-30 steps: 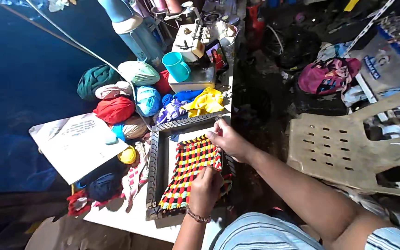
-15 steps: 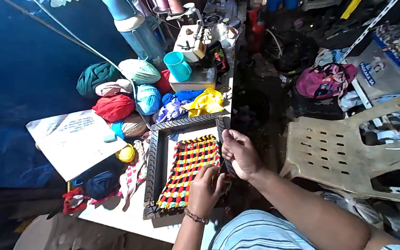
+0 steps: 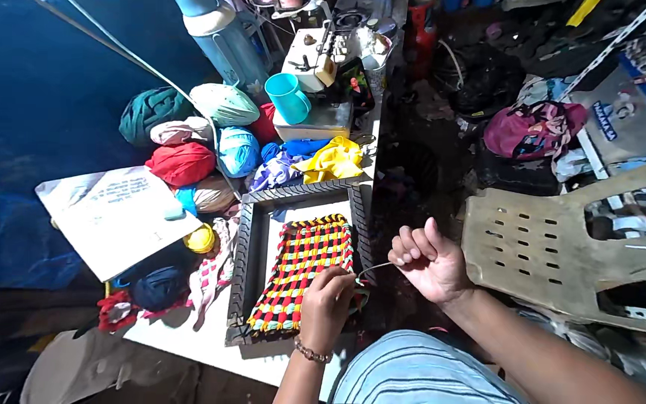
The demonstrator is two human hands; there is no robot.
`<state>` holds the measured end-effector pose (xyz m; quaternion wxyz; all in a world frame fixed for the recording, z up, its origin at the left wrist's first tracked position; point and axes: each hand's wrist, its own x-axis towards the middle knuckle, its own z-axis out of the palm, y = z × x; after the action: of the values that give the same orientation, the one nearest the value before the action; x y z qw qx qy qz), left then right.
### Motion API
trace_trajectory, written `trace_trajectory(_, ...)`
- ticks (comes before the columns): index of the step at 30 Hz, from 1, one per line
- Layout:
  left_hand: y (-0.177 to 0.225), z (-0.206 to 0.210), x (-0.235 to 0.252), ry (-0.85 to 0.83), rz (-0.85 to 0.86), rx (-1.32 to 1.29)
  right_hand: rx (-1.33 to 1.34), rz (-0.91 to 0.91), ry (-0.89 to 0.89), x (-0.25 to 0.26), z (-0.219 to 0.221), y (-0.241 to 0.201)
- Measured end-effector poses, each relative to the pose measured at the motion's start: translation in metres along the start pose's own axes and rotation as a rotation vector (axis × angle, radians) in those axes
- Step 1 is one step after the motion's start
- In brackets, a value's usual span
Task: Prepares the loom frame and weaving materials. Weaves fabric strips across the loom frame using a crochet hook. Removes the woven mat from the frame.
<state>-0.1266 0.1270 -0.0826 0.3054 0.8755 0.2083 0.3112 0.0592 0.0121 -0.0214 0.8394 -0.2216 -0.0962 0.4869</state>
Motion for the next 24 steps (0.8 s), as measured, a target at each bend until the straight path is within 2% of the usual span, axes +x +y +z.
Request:
trace_trajectory(4,-0.004,0.001,-0.004,0.095,0.015,0.008,0.008,-0.038,-0.024,0.002,-0.033,0.011)
trace_trajectory(8,-0.009,-0.003,-0.007,0.06,0.039,0.101,0.076,-0.06,0.024,0.004,-0.026,0.016)
trace_trajectory(12,-0.007,0.002,-0.008,0.023,0.115,0.136,0.081,-0.006,0.265,0.015,0.001,0.009)
trace_trajectory(15,0.003,0.003,-0.003,-0.001,0.075,0.207,0.051,0.064,0.394,0.02,0.016,0.004)
trace_trajectory(18,0.013,0.005,-0.002,0.017,-0.004,0.196,0.05,0.068,0.349,0.017,0.016,0.003)
trace_trajectory(21,0.011,0.008,-0.007,0.049,-0.002,0.179,0.11,0.035,0.331,0.019,0.001,0.007)
trace_trajectory(24,0.009,0.01,-0.011,0.076,0.022,0.191,0.162,0.026,0.391,0.023,-0.015,0.017)
